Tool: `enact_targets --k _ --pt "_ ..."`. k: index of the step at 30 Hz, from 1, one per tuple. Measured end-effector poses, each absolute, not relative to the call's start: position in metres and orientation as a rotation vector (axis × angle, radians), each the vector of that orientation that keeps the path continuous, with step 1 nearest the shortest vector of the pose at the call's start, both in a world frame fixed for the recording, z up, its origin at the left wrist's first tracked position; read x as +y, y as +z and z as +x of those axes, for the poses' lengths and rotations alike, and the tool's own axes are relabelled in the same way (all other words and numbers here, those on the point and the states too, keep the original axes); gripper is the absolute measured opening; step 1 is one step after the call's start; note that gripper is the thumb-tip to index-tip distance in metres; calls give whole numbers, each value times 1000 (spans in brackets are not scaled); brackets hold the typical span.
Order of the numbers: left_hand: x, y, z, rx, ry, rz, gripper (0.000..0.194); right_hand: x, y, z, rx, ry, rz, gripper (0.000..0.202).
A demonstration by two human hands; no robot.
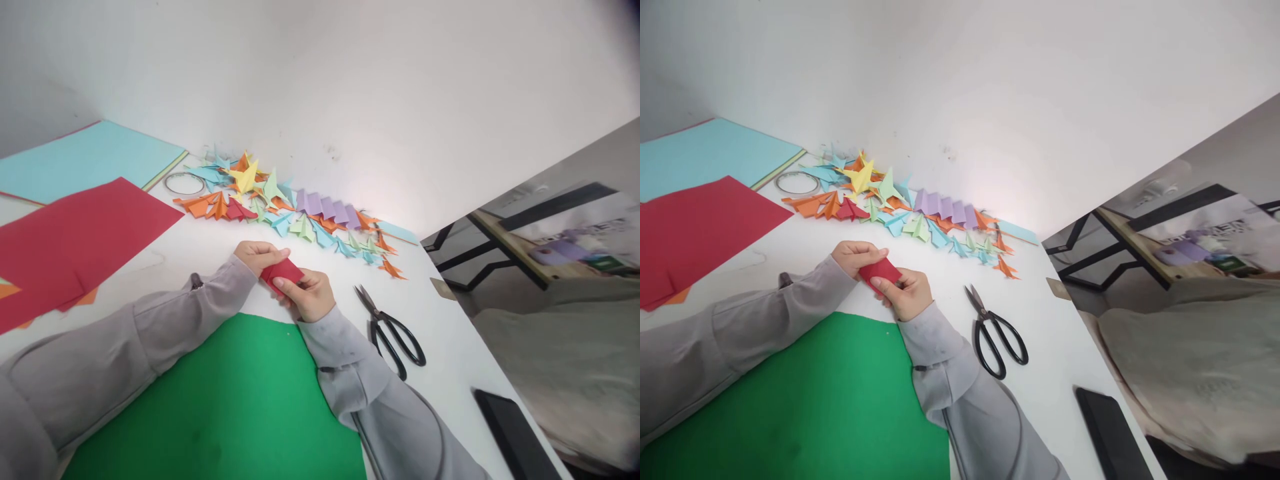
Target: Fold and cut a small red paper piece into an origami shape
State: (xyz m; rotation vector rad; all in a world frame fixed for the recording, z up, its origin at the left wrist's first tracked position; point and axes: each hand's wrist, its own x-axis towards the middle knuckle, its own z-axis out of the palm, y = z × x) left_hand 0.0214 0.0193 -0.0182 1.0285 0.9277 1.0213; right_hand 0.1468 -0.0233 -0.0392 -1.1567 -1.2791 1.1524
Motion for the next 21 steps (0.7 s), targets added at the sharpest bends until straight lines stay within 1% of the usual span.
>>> enact_targets --k 6,9,13,17,21 --pt "24 -24 19 890 1036 991 37 -24 -37 145 -1180 1187 -1149 43" --pt "26 -27 20 920 1078 1040 39 -24 -37 146 -1150 1186 -1165 46" --pt "21 -24 22 904 1068 1093 41 -21 -38 148 -1068 1128 -1171 46" --pt "18 -22 24 852 1013 1152 27 -15 -40 152 -929 1112 -1124 41" --pt "21 -25 23 846 1002 1090 24 -12 -42 155 -915 1107 -1076 32"
